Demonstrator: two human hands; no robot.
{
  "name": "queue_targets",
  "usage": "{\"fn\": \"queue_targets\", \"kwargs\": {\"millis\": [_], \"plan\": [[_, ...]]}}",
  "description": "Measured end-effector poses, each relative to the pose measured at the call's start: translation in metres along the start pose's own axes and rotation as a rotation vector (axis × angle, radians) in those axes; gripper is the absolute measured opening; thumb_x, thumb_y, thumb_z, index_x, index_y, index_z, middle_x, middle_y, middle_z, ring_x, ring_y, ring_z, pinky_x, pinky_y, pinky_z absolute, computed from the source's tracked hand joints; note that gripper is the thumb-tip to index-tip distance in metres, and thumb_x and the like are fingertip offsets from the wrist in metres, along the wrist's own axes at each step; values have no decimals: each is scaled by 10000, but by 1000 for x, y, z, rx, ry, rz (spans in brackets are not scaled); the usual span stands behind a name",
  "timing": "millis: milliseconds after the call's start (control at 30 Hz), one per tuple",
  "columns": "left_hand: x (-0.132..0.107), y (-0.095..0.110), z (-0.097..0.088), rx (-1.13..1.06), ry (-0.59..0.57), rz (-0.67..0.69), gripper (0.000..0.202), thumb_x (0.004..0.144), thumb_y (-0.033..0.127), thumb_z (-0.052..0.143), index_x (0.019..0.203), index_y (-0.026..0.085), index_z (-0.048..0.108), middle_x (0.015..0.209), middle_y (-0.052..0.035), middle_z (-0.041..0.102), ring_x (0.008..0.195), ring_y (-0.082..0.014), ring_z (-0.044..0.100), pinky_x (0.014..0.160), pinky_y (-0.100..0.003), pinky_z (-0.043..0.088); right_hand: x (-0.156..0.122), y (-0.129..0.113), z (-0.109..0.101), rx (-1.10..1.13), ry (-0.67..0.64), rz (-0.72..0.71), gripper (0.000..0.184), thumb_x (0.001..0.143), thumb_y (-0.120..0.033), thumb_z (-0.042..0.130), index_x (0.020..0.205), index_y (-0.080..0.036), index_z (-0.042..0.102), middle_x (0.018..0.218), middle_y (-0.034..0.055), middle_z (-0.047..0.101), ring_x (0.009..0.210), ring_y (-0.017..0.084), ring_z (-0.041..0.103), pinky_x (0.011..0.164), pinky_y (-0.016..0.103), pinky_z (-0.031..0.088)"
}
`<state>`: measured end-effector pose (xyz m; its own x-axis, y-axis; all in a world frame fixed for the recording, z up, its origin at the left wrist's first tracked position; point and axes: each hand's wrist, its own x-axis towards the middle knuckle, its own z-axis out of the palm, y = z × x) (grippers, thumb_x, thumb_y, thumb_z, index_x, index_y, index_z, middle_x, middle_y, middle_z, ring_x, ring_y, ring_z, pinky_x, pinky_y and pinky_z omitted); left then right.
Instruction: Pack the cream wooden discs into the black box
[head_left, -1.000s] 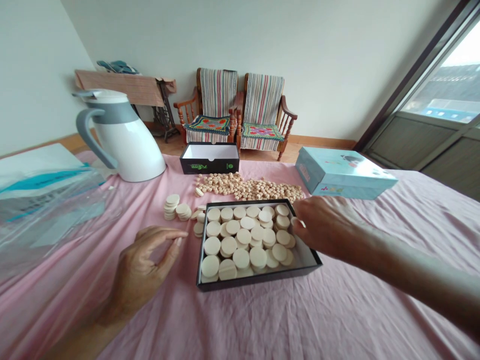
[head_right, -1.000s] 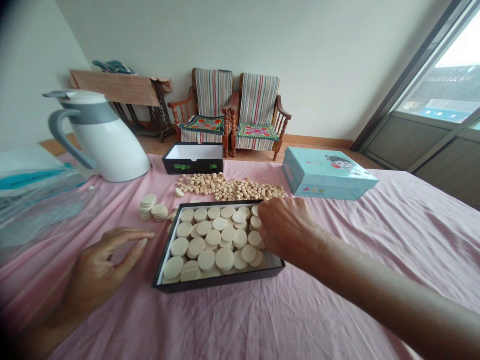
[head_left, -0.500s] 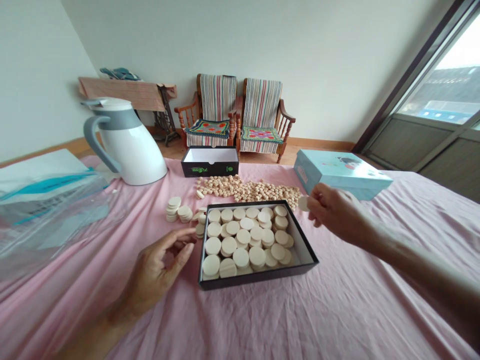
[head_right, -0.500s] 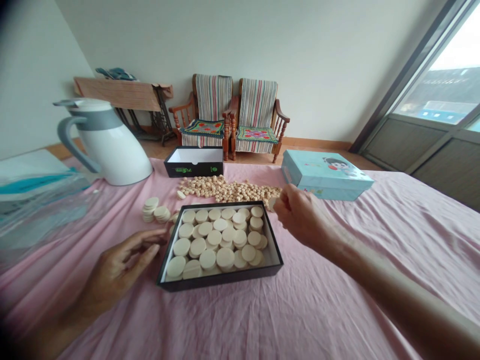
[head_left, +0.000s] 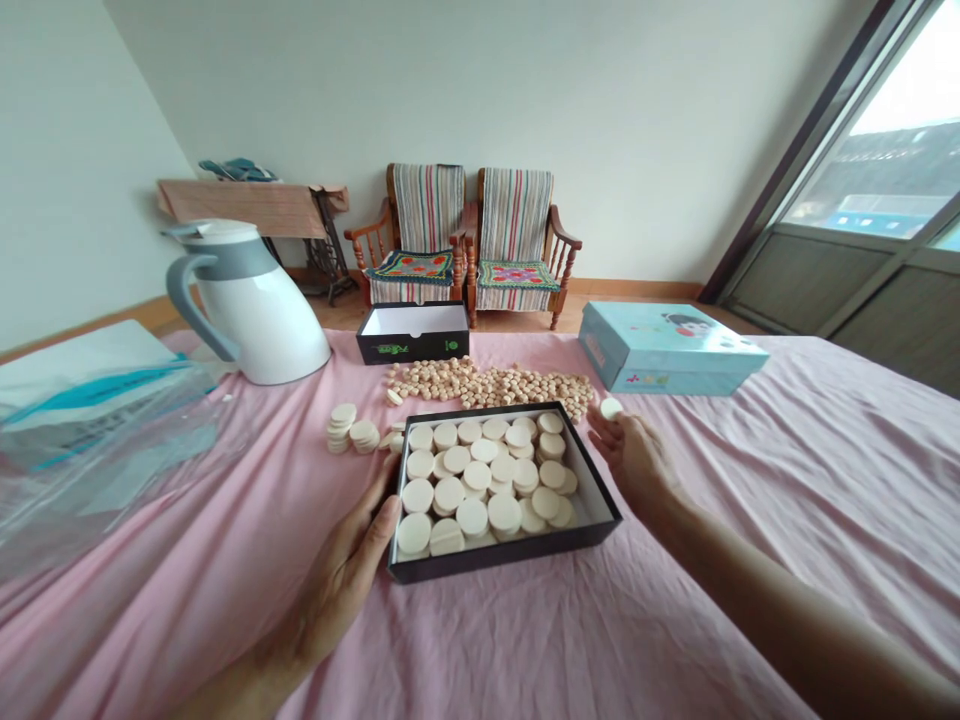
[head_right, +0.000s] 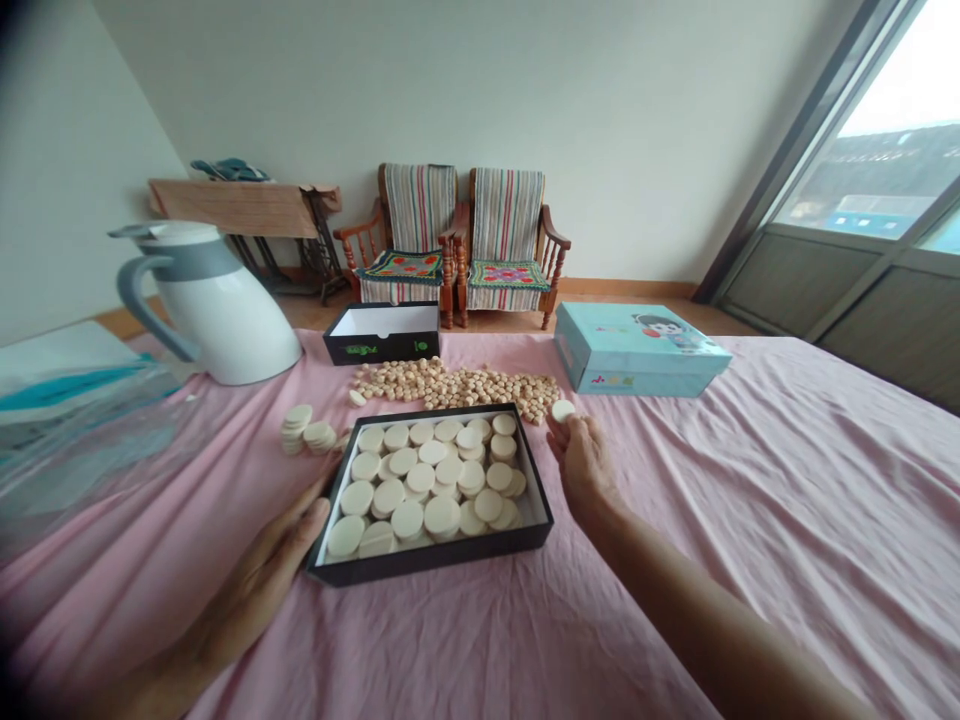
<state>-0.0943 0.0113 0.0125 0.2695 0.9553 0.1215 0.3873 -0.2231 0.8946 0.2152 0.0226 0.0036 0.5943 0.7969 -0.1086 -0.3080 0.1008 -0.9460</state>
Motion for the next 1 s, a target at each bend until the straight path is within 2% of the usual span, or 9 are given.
{"fn": "queue_targets", "kwargs": {"millis": [167, 267, 333, 400, 533, 633, 767, 833, 1000], "plan": [[2, -2, -1, -5, -20, 18, 585, 918, 518, 363, 1394, 179, 406, 1404, -58, 473, 1395, -231, 236, 1158, -422, 181, -25, -3, 10, -241, -198, 144, 246, 812, -434, 467, 848, -199, 529, 948, 77, 716, 956, 259, 655, 684, 341, 552], [2, -5, -1, 16, 6, 21, 589, 914, 522, 371, 1389, 175, 413, 1412, -60, 462, 1395, -228, 235, 1157, -405, 188, -24, -7, 11, -174, -178, 156, 202, 814, -378, 439, 863, -203, 526, 1038, 96, 701, 1011, 247, 641, 725, 341, 551], [2, -6, -1, 26, 16, 22, 591, 914, 521, 369, 1393, 176, 407, 1422, -58, 449, 1399, -222, 223, 1156, -394, 190, -19, -9, 10, -64, -118, 150, 152, 799, -313, 434, 871, -213, 522, 1117, 88, 678, 1077, 215, 614, 787, 325, 539], [2, -8, -1, 47, 24, 29, 590, 913, 524, 369, 1392, 182, 409, 1425, -53, 446, 1402, -219, 214, 1158, -390, 182, -17, -11, 11, -29, -69, 154, 153, 783, -286, 425, 871, -217, 529, 1100, 84, 686, 1079, 206, 614, 797, 328, 535], [2, -8, 0, 84, 46, 57, 581, 913, 520, 366, 1387, 187, 417, 1418, -49, 457, 1400, -218, 221, 1162, -389, 165, -28, -18, 20, -250, -179, 233, 277, 804, -389, 365, 835, -201, 565, 879, 111, 730, 909, 269, 677, 657, 372, 552], [2, -6, 0, 82, 51, 66, 572, 915, 507, 374, 1389, 189, 413, 1417, -52, 458, 1393, -219, 246, 1157, -382, 194, -29, -23, 23, -309, -233, 235, 302, 810, -391, 334, 798, -196, 563, 837, 120, 728, 871, 271, 684, 641, 372, 548], [2, -5, 0, 91, 56, 58, 567, 911, 502, 384, 1383, 189, 424, 1407, -50, 471, 1400, -220, 224, 1157, -388, 191, -18, -20, 18, -107, -101, 135, 148, 774, -285, 401, 781, -219, 533, 973, 84, 719, 1006, 215, 645, 772, 344, 533], [2, -6, 1, 98, 62, 61, 562, 911, 496, 386, 1380, 189, 427, 1407, -50, 471, 1403, -219, 211, 1158, -388, 186, -16, -17, 16, -108, -67, 99, 147, 770, -284, 415, 797, -224, 546, 942, 71, 723, 1001, 217, 646, 775, 348, 532], [2, -4, 1, 97, 99, 79, 553, 918, 494, 366, 1375, 190, 434, 1407, -60, 470, 1392, -223, 254, 1155, -378, 212, -22, -15, 18, -332, -247, 180, 297, 797, -398, 394, 840, -185, 596, 743, 104, 717, 831, 279, 684, 645, 382, 543]]}}
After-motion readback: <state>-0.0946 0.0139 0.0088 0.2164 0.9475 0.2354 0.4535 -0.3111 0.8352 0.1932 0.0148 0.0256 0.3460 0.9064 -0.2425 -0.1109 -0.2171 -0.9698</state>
